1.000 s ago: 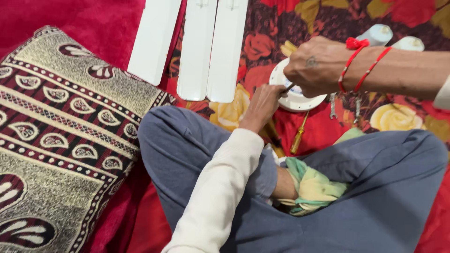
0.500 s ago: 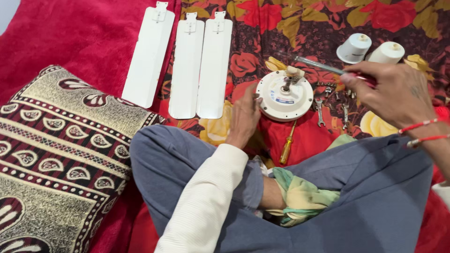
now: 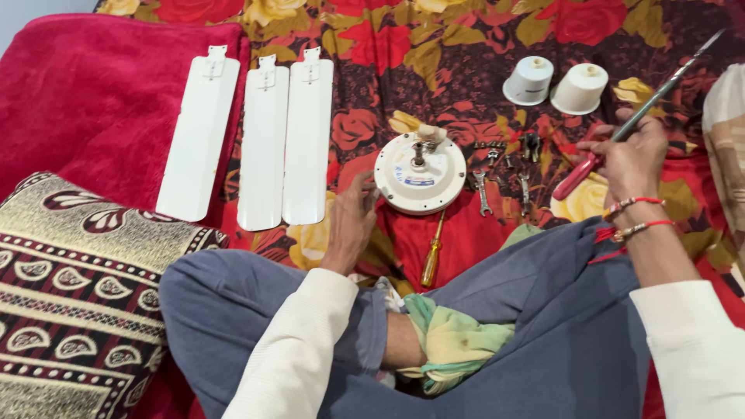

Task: The person sits cross-legged and works on a ceiling fan motor housing. They use a screwdriver and wrench to tighten screws and adjust internal components, then wrap electrical tape around the wiring.

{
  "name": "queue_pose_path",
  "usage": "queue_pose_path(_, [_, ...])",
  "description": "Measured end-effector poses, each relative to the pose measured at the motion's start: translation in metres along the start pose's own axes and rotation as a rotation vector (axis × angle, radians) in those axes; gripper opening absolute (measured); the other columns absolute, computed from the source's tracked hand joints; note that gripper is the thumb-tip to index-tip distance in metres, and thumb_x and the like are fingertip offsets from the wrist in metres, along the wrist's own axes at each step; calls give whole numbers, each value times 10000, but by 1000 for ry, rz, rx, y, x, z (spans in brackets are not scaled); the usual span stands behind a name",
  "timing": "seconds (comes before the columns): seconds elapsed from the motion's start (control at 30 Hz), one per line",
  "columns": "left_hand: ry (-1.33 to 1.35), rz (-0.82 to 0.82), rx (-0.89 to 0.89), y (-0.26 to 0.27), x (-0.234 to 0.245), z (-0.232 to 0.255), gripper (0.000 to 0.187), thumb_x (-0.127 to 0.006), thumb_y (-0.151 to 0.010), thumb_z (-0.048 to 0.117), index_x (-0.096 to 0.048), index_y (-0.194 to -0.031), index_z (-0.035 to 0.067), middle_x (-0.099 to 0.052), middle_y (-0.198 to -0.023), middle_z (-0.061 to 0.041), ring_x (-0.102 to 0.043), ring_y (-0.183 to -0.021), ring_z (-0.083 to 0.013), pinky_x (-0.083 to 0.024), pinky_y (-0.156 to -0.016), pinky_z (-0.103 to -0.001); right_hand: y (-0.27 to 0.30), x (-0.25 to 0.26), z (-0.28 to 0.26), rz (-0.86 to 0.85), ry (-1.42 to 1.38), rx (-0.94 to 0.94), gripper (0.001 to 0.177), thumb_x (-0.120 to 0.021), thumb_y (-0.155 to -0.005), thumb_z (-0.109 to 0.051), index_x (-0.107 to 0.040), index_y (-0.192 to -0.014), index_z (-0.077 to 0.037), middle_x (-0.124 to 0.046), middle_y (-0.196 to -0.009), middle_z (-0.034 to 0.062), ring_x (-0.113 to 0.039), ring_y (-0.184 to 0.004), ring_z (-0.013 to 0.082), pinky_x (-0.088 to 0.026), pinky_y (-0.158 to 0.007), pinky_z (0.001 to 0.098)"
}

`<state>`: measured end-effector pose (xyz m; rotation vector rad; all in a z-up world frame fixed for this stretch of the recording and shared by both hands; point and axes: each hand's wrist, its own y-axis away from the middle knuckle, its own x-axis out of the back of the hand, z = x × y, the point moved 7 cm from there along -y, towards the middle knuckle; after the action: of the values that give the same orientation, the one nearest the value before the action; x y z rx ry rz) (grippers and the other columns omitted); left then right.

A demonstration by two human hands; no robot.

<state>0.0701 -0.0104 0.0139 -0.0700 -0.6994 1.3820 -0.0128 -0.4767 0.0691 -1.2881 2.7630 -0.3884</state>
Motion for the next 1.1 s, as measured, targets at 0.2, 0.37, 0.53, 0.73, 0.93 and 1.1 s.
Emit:
queue_pose_path(0.2, [-75,-28,28,0,0,4,333,-647,-968,77,-578,-1293,67,-757,-1020,-210,-754,-916,-372,-573,-725,-457,-34,45,46,-119,253,-287,427,-587,-897,126,-523,-1308,31,-672,-962,141,-692,-725,239,-621,-558,398])
queue_pose_path(0.37, [-99,-49,30,-1,-2,7,322,-641,-969,79,-583,-1285,61,-758,-1048,-201,-754,-946,-366,-578,-737,-449,-23,47,66,-368,652,-344,421,-678,-907,23,-566,-1312,40,-734,-942,111,-756,-794,277,-538,-566,368])
queue_pose_path(0.53, [-99,-60,34,-3,-1,13,320,-629,-970,69,-585,-1287,47,-763,-1058,-190,-756,-948,-348,-581,-740,-435,-14,27,95,-448,682,-511,474,-740,-855,-13,-583,-1299,46,-697,-884,92,-731,-684,238,-618,-550,375])
queue_pose_path(0.73, [-95,-90,176,-3,-1,9,322,-606,-956,54,-588,-1277,45,-767,-1045,-165,-763,-764,-309,-560,-664,-428,-16,7,94,-437,790,-420,487,-788,-846,-11,-622,-1298,61,-721,-855,130,-662,-580,207,-573,-519,378])
queue_pose_path(0.93, [-123,-49,90,-5,1,15,309,-617,-947,41,-595,-1256,36,-774,-991,-165,-755,-808,-317,-555,-660,-431,-28,-14,80,-388,755,-280,462,-774,-854,-20,-654,-1298,23,-743,-832,102,-669,-580,181,-552,-509,344])
queue_pose_path(1.1, [-136,-76,170,-5,0,9,311,-615,-944,45,-600,-1254,48,-773,-1008,-159,-750,-738,-313,-547,-643,-436,-25,-23,80,-325,791,-247,353,-789,-846,-20,-743,-1195,-3,-687,-808,114,-654,-687,147,-612,-582,319])
